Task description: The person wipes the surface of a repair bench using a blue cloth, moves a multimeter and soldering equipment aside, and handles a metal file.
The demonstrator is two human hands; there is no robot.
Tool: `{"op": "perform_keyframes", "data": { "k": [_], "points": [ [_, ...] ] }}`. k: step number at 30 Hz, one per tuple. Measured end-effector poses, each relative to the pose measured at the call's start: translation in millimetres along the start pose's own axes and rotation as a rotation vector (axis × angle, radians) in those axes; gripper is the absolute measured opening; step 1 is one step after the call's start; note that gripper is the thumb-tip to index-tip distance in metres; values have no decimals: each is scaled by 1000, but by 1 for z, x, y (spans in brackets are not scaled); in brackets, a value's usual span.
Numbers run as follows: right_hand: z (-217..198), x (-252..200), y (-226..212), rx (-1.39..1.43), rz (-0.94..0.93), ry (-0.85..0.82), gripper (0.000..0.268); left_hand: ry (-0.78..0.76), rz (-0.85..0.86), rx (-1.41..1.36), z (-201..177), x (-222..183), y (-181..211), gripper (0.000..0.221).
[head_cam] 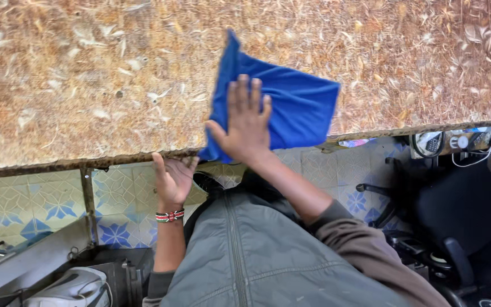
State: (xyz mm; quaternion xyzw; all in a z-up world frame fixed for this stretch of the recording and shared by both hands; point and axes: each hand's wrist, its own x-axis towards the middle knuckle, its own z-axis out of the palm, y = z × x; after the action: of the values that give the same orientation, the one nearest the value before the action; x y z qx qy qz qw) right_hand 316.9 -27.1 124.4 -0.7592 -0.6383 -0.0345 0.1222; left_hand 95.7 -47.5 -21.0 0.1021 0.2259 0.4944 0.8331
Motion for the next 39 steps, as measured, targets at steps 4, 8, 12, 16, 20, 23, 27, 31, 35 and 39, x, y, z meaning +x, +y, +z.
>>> {"op": "perform_keyframes", "data": {
  "k": [4, 8, 12, 16, 20, 23, 27, 31, 35, 39],
  "points": [
    [2, 19, 16, 55, -333, -11, 104, 236, 288, -41, 95, 12, 5, 79],
    [10, 87, 109, 288, -578, 85, 89, 464, 483, 26, 165, 18, 0, 74],
    [-21, 195, 239, 255, -412, -145, 78, 742, 408, 86, 162, 32, -9, 107],
    [-32, 326, 329, 94, 86, -159, 79, 1093, 769, 422, 125, 53, -24, 107],
    [5, 422, 312, -167, 683, -13, 85, 1237, 795, 466, 105, 51, -24, 103],
    [16, 431, 208, -162, 553, -137, 93, 1280, 772, 588, 111, 54, -19, 99],
    [-1, 373, 127, -158, -9, 299, 77, 862, 906, 315, 128, 59, -18, 87],
    [-24, 363, 202, 246, -380, 77, 71, 834, 824, 407, 127, 52, -13, 92],
    [-60, 375, 364, 253, -346, 12, 62, 1001, 875, 494, 108, 54, -15, 108],
    [-90, 337, 511, 293, 16, -167, 58, 1384, 957, 587, 137, 59, -35, 65]
  ]
}}
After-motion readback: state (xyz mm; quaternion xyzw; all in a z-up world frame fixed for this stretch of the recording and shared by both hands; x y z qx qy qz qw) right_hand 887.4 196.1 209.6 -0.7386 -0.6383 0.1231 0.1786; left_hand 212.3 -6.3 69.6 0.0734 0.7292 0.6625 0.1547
